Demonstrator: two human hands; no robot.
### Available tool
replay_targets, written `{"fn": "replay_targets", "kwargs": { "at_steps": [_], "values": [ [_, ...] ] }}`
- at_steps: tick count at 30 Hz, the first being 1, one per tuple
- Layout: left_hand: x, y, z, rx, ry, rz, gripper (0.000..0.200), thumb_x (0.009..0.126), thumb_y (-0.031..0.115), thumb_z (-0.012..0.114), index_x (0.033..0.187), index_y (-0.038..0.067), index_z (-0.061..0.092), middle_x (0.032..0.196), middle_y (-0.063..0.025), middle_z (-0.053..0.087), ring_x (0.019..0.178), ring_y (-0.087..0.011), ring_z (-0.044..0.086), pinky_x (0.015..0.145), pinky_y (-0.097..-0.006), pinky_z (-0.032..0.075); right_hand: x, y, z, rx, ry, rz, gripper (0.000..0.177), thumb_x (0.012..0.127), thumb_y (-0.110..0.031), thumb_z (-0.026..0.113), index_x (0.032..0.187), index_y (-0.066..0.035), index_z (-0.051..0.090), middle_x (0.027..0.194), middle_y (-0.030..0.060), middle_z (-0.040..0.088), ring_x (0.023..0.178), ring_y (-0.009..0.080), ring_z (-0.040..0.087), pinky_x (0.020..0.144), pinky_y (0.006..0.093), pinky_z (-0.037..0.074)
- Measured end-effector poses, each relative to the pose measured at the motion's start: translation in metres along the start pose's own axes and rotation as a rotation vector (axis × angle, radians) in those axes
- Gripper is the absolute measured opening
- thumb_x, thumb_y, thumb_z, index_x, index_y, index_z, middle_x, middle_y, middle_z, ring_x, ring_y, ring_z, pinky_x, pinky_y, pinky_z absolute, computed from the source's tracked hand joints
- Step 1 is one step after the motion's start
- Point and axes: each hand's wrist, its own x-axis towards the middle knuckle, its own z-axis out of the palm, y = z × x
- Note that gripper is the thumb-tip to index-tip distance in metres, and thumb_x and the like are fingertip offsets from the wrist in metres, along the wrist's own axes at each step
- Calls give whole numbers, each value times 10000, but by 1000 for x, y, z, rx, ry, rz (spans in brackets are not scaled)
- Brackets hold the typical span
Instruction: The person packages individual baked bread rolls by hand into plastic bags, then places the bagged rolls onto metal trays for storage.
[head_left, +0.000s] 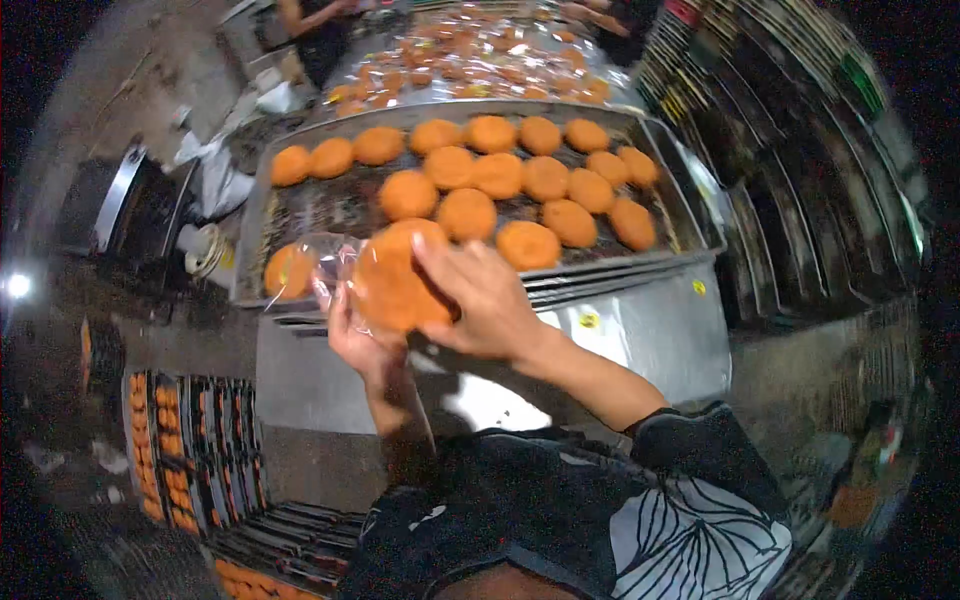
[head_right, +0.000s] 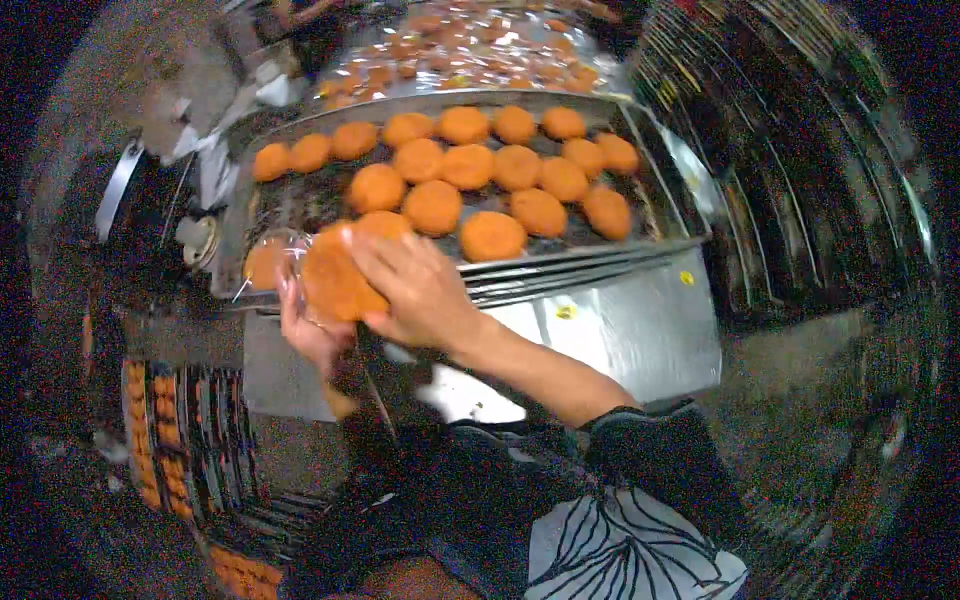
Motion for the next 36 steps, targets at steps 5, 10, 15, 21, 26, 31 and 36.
{"fn": "replay_targets", "kwargs": {
  "at_steps": [5, 10, 15, 21, 26, 31, 36],
  "values": [
    [-34, -84, 11, 522, -249, 141, 523, 847, 66, 385, 1291, 47, 109, 1251, -171, 345, 1140, -284, 370, 986, -422, 270, -51, 36, -35, -144, 283, 156, 766, 557, -293, 682, 1185, 46, 404, 933, 144, 533, 723, 279, 496, 668, 363, 417],
    [-55, -96, 83, 203, -135, -58, 535, 830, 29, 410, 1288, 60, 135, 1237, -181, 354, 1113, -295, 406, 947, -404, 335, -94, 38, -68, -173, 292, 202, 857, 521, -252, 705, 1218, 80, 334, 804, 118, 505, 694, 264, 463, 672, 360, 410],
    [-76, -114, 86, 266, -222, -185, 533, 834, 78, 427, 1295, 20, 166, 1214, -180, 389, 1114, -284, 410, 929, -398, 356, -84, 52, -83, -62, 417, 353, 926, 489, -268, 734, 1221, 107, 307, 907, 144, 549, 731, 269, 498, 713, 345, 412],
    [-70, -108, 83, 290, -411, -201, 485, 864, 137, 352, 1293, -18, 185, 1252, -170, 348, 1164, -276, 353, 980, -405, 278, -105, 43, -83, -77, 386, 285, 946, 502, -197, 735, 1244, 119, 240, 901, 150, 571, 746, 268, 513, 675, 330, 433],
    [-88, -109, 92, 242, -232, -233, 482, 841, 119, 399, 1271, -8, 223, 1195, -186, 404, 1125, -291, 395, 956, -401, 311, -93, 42, -80, -27, 419, 402, 956, 500, -169, 744, 1255, 107, 227, 880, 155, 575, 728, 286, 529, 687, 341, 446],
    [-82, -114, 59, 194, -195, -562, 411, 835, 235, 369, 1159, -18, 366, 1072, -162, 481, 945, -235, 514, 788, -330, 438, -102, 37, -77, 99, 444, 445, 1034, 532, -169, 773, 1281, 103, 113, 853, 177, 607, 758, 246, 615, 668, 283, 487],
    [-89, -113, 108, 147, 228, -577, 373, 814, 330, 401, 968, 5, 503, 670, -72, 559, 542, -138, 524, 481, -216, 427, -105, 39, -67, 128, 493, 524, 984, 547, -140, 761, 1287, 54, 142, 864, 181, 593, 762, 211, 596, 705, 286, 473]
  ]
}}
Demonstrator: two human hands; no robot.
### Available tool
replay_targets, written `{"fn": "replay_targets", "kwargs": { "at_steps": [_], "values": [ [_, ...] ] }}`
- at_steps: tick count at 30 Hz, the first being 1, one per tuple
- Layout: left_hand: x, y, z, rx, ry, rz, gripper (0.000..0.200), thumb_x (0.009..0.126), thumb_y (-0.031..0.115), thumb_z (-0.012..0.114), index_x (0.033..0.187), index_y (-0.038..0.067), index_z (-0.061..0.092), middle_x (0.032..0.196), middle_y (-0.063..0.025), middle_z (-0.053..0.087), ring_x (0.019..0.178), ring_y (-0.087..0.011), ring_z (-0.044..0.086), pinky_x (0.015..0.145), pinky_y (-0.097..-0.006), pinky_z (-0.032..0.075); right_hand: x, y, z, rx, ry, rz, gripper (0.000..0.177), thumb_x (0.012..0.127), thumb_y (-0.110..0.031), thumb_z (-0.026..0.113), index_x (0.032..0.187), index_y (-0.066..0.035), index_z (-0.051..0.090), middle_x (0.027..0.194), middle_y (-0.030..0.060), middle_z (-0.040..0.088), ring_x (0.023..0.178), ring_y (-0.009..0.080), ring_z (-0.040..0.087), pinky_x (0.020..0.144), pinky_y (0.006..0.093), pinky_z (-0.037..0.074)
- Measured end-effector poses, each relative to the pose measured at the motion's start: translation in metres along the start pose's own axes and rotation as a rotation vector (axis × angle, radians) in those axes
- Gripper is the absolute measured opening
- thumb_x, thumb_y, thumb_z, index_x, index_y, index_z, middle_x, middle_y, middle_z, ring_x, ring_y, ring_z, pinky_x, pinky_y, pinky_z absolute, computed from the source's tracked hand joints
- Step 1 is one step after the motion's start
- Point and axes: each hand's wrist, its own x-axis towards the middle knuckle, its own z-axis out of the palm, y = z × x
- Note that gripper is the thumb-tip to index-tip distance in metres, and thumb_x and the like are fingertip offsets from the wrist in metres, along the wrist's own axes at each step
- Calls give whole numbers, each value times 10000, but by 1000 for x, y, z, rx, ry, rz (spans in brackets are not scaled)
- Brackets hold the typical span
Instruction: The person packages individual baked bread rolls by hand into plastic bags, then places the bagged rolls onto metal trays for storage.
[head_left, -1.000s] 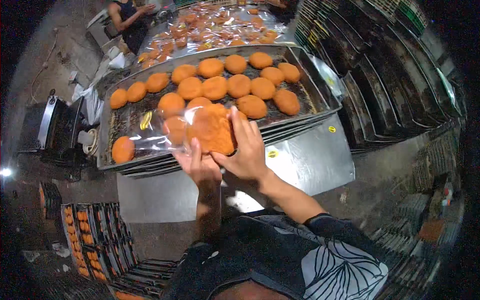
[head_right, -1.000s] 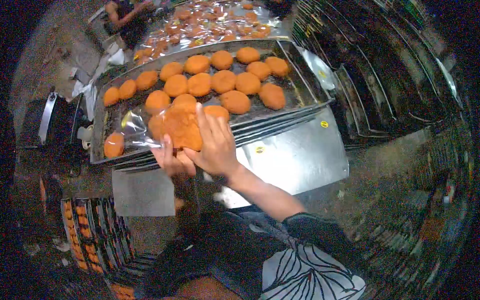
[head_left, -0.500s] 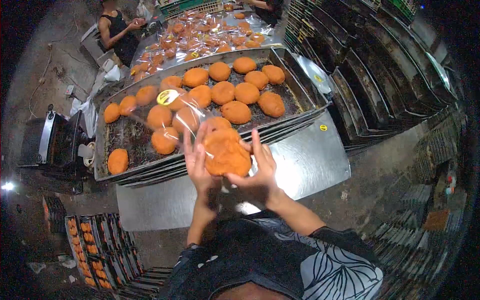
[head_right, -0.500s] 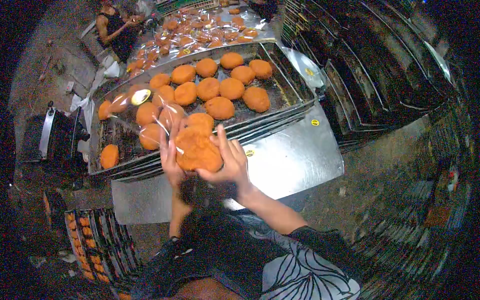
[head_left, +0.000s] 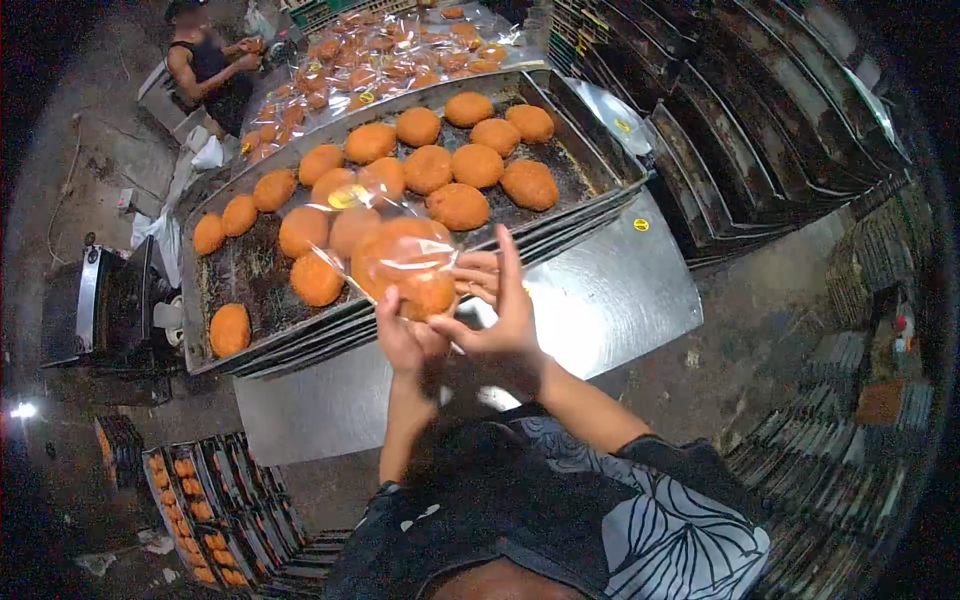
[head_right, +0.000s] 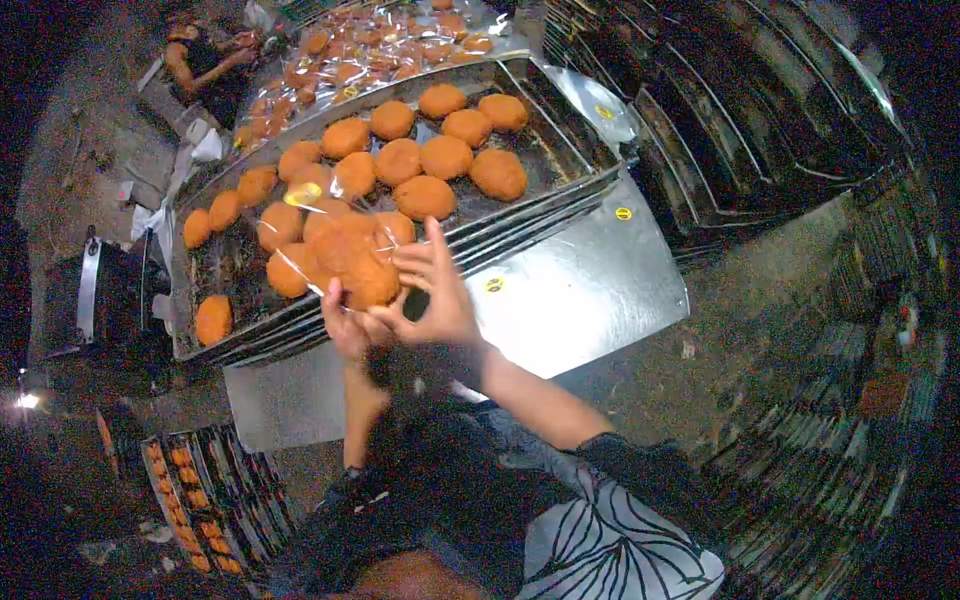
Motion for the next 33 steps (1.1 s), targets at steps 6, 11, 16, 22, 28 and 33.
{"fn": "replay_targets", "kwargs": {
  "at_steps": [6, 11, 16, 22, 28, 33],
  "values": [
    [3, -46, -68, 865, -538, 35, 202, 809, 141, 503, 844, -43, 580, 855, -97, 593, 827, -156, 551, 724, -253, 433, 58, 55, -35, -27, -270, 58, 179, 712, -160, 603, 719, 18, 601, 613, 149, 561, 547, 279, 552, 485, 363, 426],
    [33, -160, -132, 1594, -1111, 174, 274, 707, 189, 626, 871, -24, 571, 872, -176, 560, 850, -294, 533, 772, -351, 413, 212, -4, 14, -96, -3, -266, 256, 766, -211, 544, 891, 10, 577, 791, 162, 612, 705, 245, 603, 623, 326, 463],
    [88, -242, -236, 1734, -1123, 288, 281, 712, 187, 594, 889, -25, 541, 839, -212, 541, 834, -364, 496, 751, -419, 392, 43, 81, -39, -63, -551, -164, 364, 754, -233, 597, 1028, -1, 541, 1015, 160, 565, 959, 250, 538, 835, 355, 404],
    [67, -196, -192, 1098, -823, -203, 206, 785, 204, 505, 755, 7, 562, 724, -107, 551, 681, -197, 534, 632, -314, 428, -91, 135, -130, -139, -960, 622, 196, 779, -185, 556, 860, -11, 595, 617, 78, 562, 597, 91, 493, 564, 269, 423],
    [26, -168, -129, 1174, -760, -338, 191, 801, 147, 560, 940, 17, 582, 791, -62, 606, 773, -145, 560, 739, -287, 436, -113, 129, -151, -371, -674, 406, 76, 816, -93, 500, 822, -18, 486, 560, 102, 520, 491, 151, 520, 452, 287, 396],
    [15, -164, -119, 1202, -721, 622, 69, 700, 97, 609, 661, 42, 592, 663, -71, 575, 580, -153, 527, 490, -265, 431, -91, 108, -124, 128, -697, 1162, 388, 816, -83, 418, 1198, -24, 383, 636, 97, 576, 512, 240, 568, 455, 293, 469]
  ]
}}
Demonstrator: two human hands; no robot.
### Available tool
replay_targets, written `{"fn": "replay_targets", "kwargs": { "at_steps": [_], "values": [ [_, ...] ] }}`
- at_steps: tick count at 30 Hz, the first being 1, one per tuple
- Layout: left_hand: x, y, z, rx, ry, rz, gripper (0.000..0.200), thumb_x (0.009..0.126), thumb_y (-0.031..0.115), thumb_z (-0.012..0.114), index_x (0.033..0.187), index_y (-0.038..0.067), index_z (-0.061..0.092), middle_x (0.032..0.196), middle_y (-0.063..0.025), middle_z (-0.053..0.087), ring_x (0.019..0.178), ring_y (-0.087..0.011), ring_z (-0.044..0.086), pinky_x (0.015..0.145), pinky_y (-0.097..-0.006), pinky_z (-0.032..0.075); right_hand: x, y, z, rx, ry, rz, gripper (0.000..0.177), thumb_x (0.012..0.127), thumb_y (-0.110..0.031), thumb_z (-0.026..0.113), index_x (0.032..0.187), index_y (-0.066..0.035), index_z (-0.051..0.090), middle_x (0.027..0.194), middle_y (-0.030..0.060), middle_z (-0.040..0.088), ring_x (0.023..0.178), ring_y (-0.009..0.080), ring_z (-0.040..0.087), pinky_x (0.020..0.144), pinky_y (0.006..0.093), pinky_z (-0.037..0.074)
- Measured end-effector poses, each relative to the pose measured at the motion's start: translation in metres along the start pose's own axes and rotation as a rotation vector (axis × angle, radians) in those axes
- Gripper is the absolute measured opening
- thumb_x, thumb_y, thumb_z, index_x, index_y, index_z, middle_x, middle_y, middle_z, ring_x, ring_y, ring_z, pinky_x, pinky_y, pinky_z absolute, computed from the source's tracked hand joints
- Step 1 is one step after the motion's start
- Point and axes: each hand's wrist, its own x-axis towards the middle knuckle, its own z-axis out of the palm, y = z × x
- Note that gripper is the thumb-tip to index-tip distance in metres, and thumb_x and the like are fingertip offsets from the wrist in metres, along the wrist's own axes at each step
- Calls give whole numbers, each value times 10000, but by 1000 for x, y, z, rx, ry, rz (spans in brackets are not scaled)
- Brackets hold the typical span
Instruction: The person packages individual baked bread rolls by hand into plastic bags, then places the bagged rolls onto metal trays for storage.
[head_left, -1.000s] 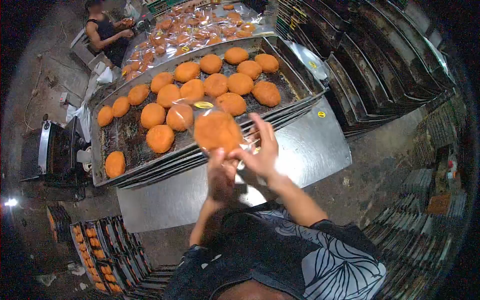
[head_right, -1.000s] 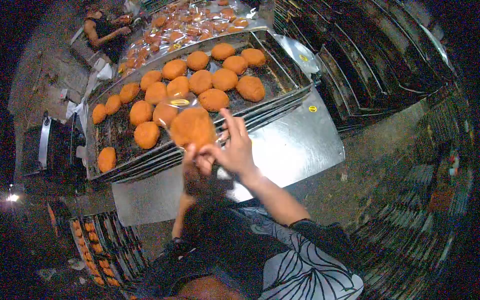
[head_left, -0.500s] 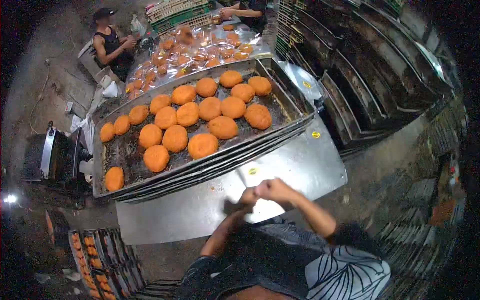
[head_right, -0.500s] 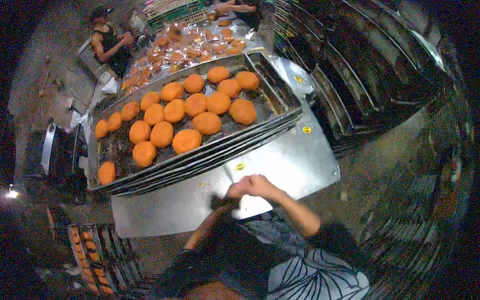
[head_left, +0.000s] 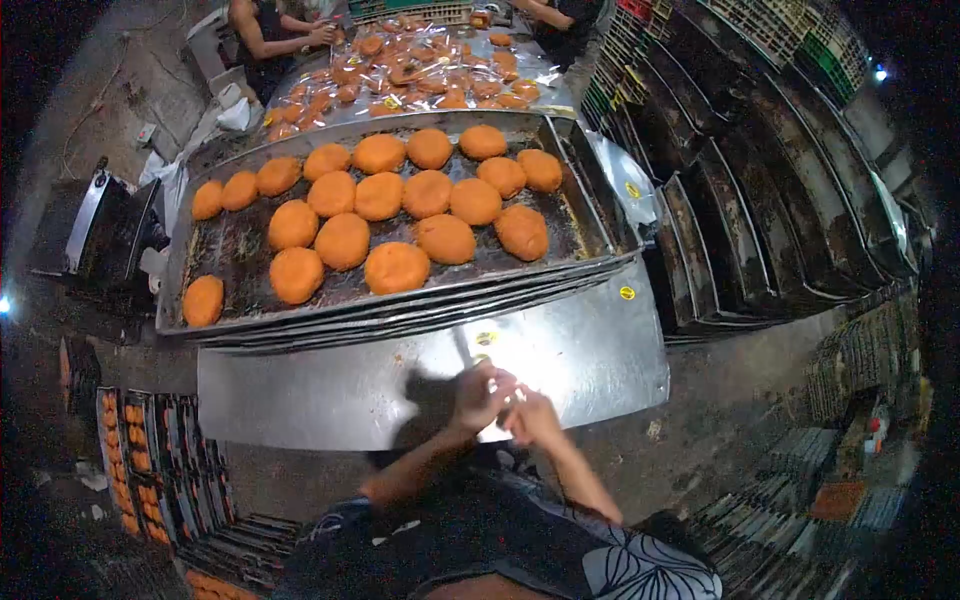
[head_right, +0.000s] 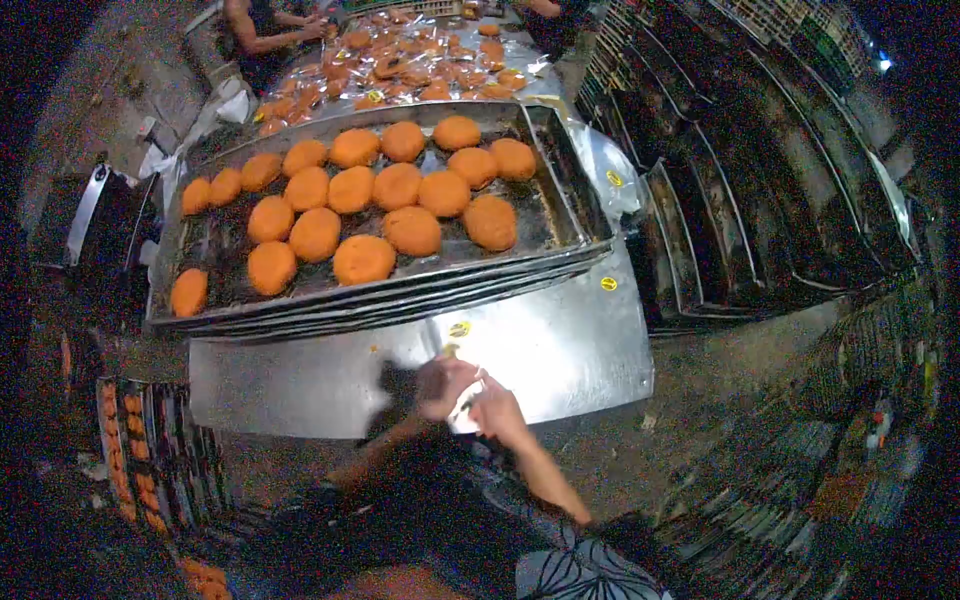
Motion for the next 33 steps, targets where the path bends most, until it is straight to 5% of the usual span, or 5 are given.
{"fn": "replay_targets", "kwargs": {
  "at_steps": [2, 7, 14, 29, 33],
  "values": [
    [17, 58, -28, 95, -91, 0, 91, 742, 72, 556, 824, 78, 597, 737, -55, 586, 611, -146, 527, 487, -229, 413, 31, -15, 4, 1168, -69, 80, 284, 853, -163, 409, 1103, -60, 499, 915, 51, 563, 772, 140, 540, 653, 286, 477],
    [53, 71, -99, -1170, 683, -496, 265, 824, 135, 506, 1067, 42, 456, 849, -80, 569, 727, -169, 571, 603, -250, 463, 29, -123, 87, 1195, -590, -543, 577, 843, -418, 405, 1299, -98, 255, 1257, 117, 390, 1105, 245, 424, 924, 354, 340],
    [40, 45, -226, -1105, 911, -209, 303, 858, 162, 452, 1118, 10, 420, 898, -74, 534, 868, -203, 531, 800, -406, 452, 139, -201, 94, -1206, 463, -871, 626, 722, -312, 628, 1185, 19, 368, 1200, 210, 404, 1104, 253, 408, 913, 311, 321],
    [64, 100, -166, -1147, 354, -195, 518, 808, 211, 423, 1281, 80, 255, 1231, -160, 365, 1099, -272, 422, 936, -400, 345, -8, -177, 110, 380, -6, -837, 812, 531, -155, 791, 1167, 20, 317, 1059, 150, 476, 1037, 228, 445, 910, 327, 345],
    [52, 98, -95, -1230, 436, -299, 464, 840, 205, 416, 1239, 8, 287, 1212, -116, 392, 1134, -232, 382, 965, -368, 299, 14, -178, 115, 411, 459, -1017, 711, 661, -139, 710, 1197, 26, 273, 1148, 187, 418, 1080, 247, 406, 938, 340, 309]
  ]
}}
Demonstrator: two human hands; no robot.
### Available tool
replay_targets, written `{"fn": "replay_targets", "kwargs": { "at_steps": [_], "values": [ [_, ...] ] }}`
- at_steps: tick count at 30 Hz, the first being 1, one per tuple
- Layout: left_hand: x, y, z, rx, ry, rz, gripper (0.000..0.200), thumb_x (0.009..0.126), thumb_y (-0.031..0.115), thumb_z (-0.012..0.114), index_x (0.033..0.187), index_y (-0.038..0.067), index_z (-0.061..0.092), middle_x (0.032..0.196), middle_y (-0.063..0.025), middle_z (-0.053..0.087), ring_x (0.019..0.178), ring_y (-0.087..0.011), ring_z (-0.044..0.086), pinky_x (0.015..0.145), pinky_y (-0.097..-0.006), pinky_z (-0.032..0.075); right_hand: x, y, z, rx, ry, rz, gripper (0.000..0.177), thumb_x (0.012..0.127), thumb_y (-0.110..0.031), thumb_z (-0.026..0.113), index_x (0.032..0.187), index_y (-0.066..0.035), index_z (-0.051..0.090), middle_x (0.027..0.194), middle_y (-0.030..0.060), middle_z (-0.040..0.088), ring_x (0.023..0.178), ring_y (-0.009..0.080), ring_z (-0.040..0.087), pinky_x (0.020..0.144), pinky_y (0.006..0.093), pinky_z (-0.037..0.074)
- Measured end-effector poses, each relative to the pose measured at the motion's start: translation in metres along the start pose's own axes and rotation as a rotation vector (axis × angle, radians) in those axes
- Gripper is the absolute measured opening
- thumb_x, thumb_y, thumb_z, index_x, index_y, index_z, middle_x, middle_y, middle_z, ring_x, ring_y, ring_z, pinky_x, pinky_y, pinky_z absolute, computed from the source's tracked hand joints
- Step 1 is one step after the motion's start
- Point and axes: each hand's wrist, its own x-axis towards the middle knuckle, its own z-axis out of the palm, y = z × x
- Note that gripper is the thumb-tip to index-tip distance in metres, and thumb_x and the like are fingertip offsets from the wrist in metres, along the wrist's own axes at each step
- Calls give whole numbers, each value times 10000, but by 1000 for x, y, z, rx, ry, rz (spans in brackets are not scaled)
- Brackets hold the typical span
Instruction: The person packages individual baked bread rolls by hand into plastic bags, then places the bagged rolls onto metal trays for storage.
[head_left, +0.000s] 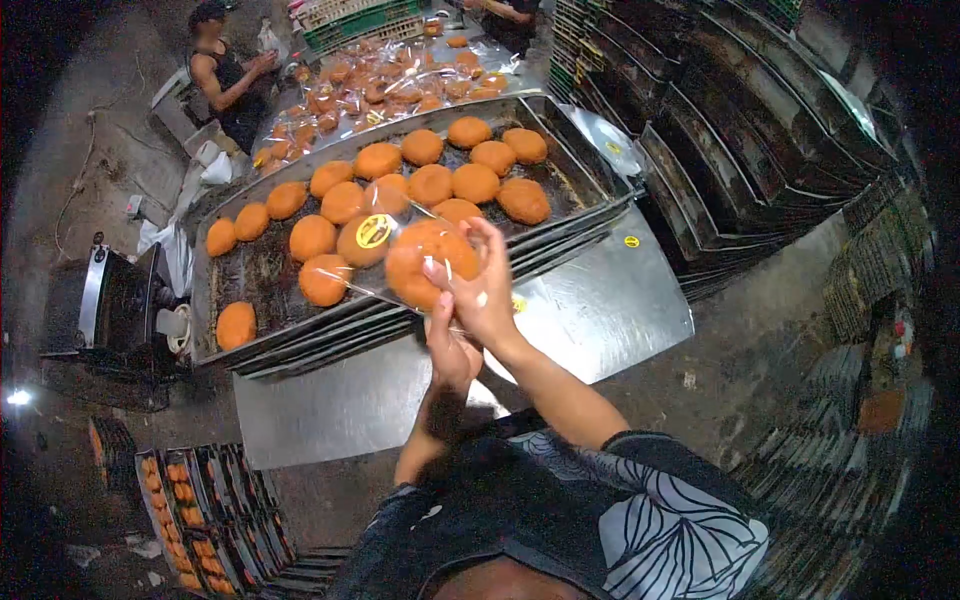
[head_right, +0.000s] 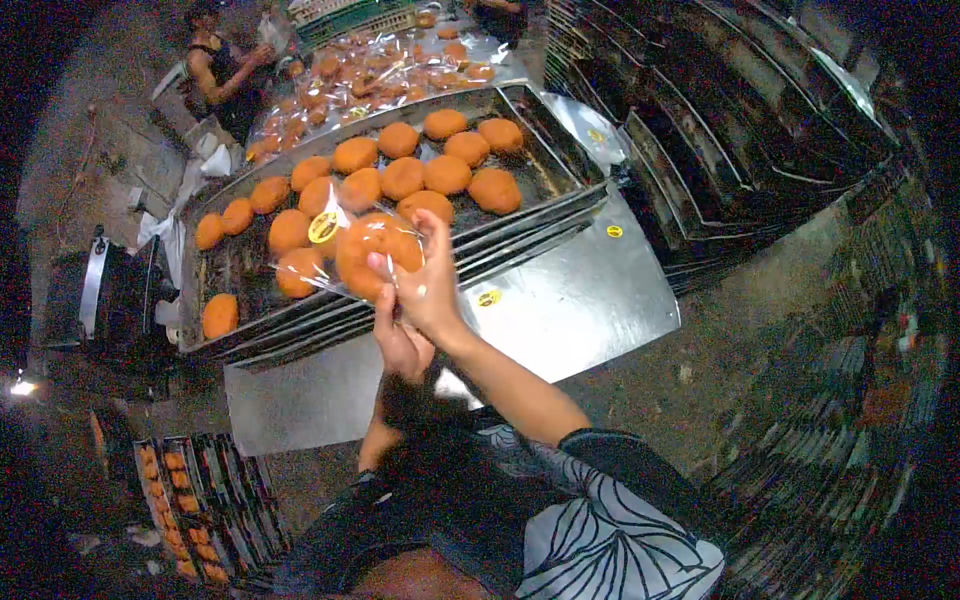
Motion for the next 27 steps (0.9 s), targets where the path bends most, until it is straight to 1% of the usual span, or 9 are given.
{"fn": "replay_targets", "kwargs": {
  "at_steps": [3, 5, 8, 10, 14, 16, 20, 26, 27],
  "values": [
    [5, 12, -6, -55, -145, -78, 379, 898, 191, 359, 1229, 19, 291, 1200, -107, 394, 1089, -206, 417, 930, -331, 336, -12, 11, -28, -196, -310, -101, 412, 746, -123, 581, 1098, 38, 442, 1100, 220, 484, 1007, 279, 500, 845, 342, 389],
    [-2, -18, -45, 411, -278, -142, 316, 866, 136, 451, 1161, 44, 383, 1147, -78, 422, 1037, -181, 443, 879, -307, 375, 24, 12, -60, -597, -450, -323, 181, 765, -139, 547, 885, -20, 613, 711, 172, 602, 614, 262, 599, 590, 309, 473],
    [-26, -65, -47, 1120, -599, -481, 372, 724, 192, 651, 1013, 14, 501, 938, -102, 528, 930, -174, 504, 786, -296, 421, 118, -17, -26, -755, -278, -495, 163, 757, -146, 542, 812, 0, 589, 673, 160, 568, 648, 287, 571, 583, 367, 431],
    [-24, -123, -100, 1690, -872, 22, 388, 685, 238, 662, 969, 1, 543, 960, -191, 525, 845, -322, 537, 731, -349, 436, 133, -22, -11, -776, -251, -491, 200, 760, -144, 541, 890, 3, 578, 755, 182, 576, 748, 300, 576, 656, 366, 438],
    [-9, -159, -161, 1617, -755, -211, 184, 726, 112, 575, 861, -10, 599, 849, -188, 592, 809, -325, 562, 732, -370, 438, 50, 21, -82, -501, -580, -460, 521, 756, -164, 549, 1212, 5, 362, 1153, 219, 446, 1066, 291, 447, 907, 348, 342],
    [-8, -154, -161, 1681, -684, -222, 183, 727, 131, 565, 831, -15, 604, 842, -189, 597, 803, -315, 572, 725, -368, 444, -18, 67, -160, -643, -634, 658, 405, 772, -291, 555, 1075, -23, 526, 851, 148, 608, 801, 207, 581, 739, 323, 452],
    [-6, -141, -144, 1097, -436, -439, 279, 806, 250, 537, 905, -4, 599, 810, -82, 615, 727, -104, 550, 667, -240, 447, -75, 99, -227, -647, -966, 563, 253, 764, -237, 579, 898, -23, 598, 809, 130, 619, 712, 142, 561, 644, 300, 451],
    [-26, -125, -64, 1104, -614, -333, 304, 810, 271, 558, 899, -18, 586, 829, -62, 603, 771, -88, 547, 686, -230, 447, -68, 60, -239, -726, -700, 421, 157, 781, -110, 502, 908, -20, 481, 776, 198, 588, 706, 343, 587, 597, 379, 453],
    [-34, -138, -77, 616, -316, -663, 216, 789, 197, 591, 857, -7, 592, 785, -51, 605, 723, -90, 552, 662, -233, 451, -77, 56, -240, -842, -586, 345, 158, 822, -164, 474, 887, -30, 419, 682, 198, 577, 625, 362, 575, 532, 398, 453]
  ]
}}
